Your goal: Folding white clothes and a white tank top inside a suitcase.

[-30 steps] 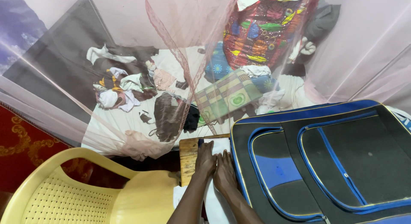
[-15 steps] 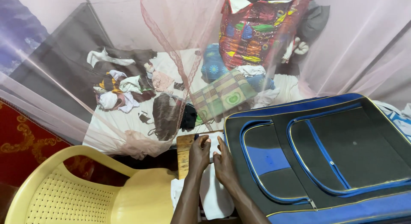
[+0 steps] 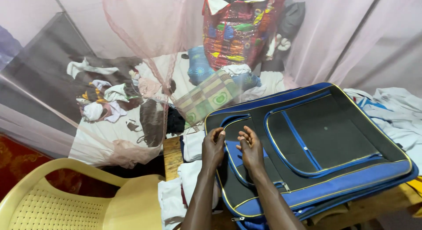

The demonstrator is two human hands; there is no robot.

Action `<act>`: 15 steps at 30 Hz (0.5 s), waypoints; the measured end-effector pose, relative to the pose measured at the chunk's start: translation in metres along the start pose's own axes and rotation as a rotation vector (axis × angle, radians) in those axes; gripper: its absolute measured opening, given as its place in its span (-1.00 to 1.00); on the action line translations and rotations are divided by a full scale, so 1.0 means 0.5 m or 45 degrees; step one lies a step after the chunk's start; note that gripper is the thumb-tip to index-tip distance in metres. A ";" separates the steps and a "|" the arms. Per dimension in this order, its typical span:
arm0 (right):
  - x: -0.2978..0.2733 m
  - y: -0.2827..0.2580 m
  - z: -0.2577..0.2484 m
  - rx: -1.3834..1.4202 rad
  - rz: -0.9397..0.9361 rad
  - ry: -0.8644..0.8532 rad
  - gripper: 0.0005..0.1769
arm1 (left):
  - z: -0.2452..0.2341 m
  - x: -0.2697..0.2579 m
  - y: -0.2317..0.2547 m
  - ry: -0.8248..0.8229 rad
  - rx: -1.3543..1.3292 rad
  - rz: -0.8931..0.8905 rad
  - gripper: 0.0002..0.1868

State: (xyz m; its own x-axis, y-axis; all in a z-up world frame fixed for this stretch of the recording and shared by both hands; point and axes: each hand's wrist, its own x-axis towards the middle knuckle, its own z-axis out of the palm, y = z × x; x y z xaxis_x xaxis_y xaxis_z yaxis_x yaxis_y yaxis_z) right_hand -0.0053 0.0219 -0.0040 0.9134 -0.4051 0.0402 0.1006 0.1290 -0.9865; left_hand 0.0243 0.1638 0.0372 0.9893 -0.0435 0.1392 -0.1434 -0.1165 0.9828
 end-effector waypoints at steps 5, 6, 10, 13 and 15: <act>0.007 -0.047 -0.137 0.002 0.016 0.092 -0.51 | 0.125 -0.015 0.009 -0.038 -0.088 0.029 -0.64; 0.007 -0.063 -0.162 -0.024 0.043 0.134 -0.55 | 0.151 -0.021 0.014 -0.037 -0.108 0.052 -0.64; 0.034 -0.078 -0.292 0.019 0.045 0.184 -0.60 | 0.255 -0.053 0.039 -0.078 -0.188 0.042 -0.63; 0.057 -0.106 -0.370 0.050 0.030 0.183 -0.60 | 0.334 -0.069 0.053 -0.118 -0.246 0.035 -0.63; 0.071 -0.119 -0.417 0.079 0.027 0.193 -0.60 | 0.384 -0.079 0.063 -0.121 -0.250 0.003 -0.62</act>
State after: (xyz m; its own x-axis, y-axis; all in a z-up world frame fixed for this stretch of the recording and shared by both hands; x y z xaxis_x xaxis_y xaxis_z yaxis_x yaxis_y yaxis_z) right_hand -0.0609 -0.1888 0.0233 0.8458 -0.5334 -0.0096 0.1106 0.1929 -0.9750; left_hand -0.0243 -0.0286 0.0392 0.9807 -0.1382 0.1382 -0.1283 0.0786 0.9886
